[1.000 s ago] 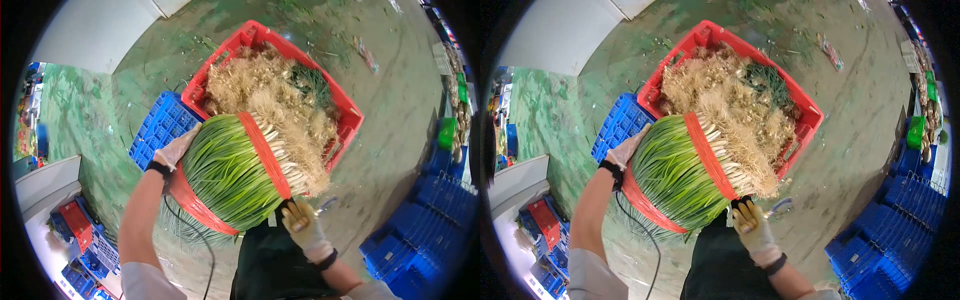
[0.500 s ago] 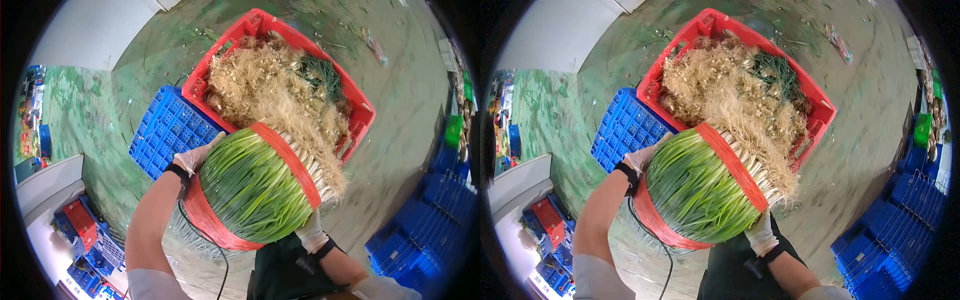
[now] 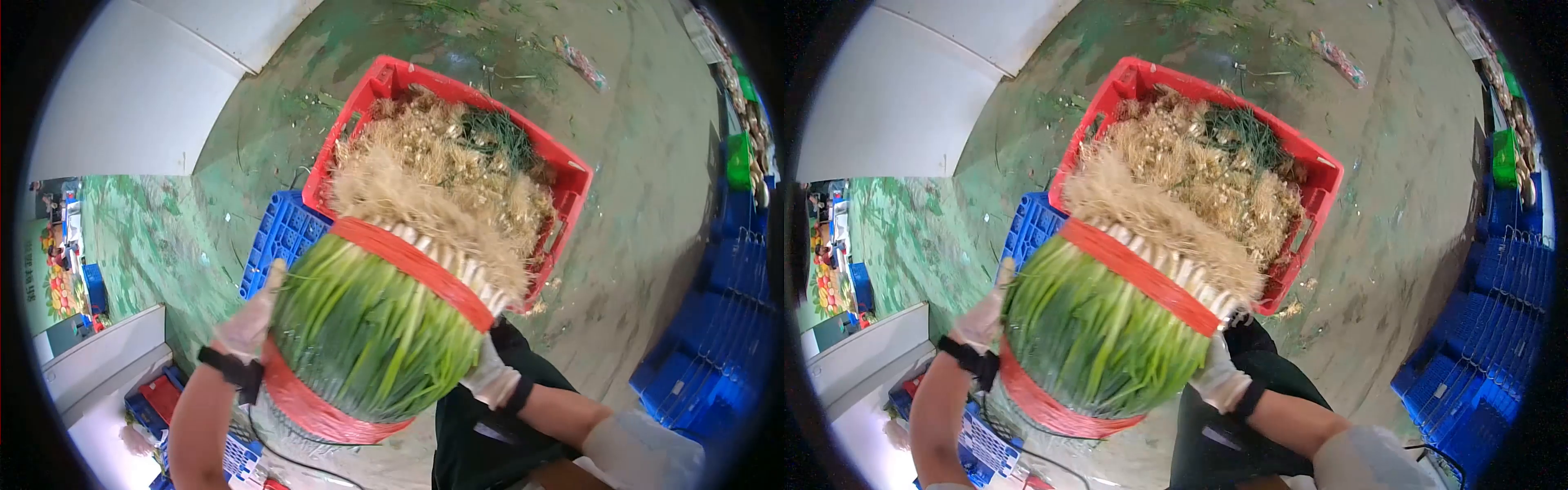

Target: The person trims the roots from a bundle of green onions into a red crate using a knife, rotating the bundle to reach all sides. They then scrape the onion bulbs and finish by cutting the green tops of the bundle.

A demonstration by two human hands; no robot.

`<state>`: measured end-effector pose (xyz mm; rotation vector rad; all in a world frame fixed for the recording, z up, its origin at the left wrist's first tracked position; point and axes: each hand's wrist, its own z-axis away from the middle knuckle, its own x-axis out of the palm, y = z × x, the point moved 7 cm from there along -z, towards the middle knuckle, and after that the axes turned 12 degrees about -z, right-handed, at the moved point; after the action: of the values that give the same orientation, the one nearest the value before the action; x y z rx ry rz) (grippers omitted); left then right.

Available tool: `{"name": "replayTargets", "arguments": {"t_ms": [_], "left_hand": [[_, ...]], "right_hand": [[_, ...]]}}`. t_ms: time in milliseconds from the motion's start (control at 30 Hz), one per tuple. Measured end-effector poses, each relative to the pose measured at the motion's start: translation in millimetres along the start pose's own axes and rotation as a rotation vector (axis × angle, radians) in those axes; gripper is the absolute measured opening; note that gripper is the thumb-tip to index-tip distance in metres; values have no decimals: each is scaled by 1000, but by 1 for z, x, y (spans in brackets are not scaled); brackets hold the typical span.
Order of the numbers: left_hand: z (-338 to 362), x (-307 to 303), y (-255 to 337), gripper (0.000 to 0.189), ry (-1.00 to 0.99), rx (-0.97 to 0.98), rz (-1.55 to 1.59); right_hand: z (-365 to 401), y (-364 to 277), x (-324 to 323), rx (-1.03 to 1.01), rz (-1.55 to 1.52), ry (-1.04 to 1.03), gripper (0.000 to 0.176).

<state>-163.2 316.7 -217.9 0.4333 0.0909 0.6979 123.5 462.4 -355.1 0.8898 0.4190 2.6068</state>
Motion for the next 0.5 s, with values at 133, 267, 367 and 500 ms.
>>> {"name": "replayTargets", "arguments": {"t_ms": [133,267,367,500], "left_hand": [[25,-87,10,75,265,47,-315],[4,-51,10,70,37,248,196],[-33,-79,-25,76,783,506,-732],[-2,-12,-23,113,1076,442,-952]], "right_hand": [[-53,35,46,4,125,-17,56],[-100,2,37,-189,557,167,56],[-82,-46,5,-257,525,319,60],[-21,-123,29,-473,833,273,32]]}}
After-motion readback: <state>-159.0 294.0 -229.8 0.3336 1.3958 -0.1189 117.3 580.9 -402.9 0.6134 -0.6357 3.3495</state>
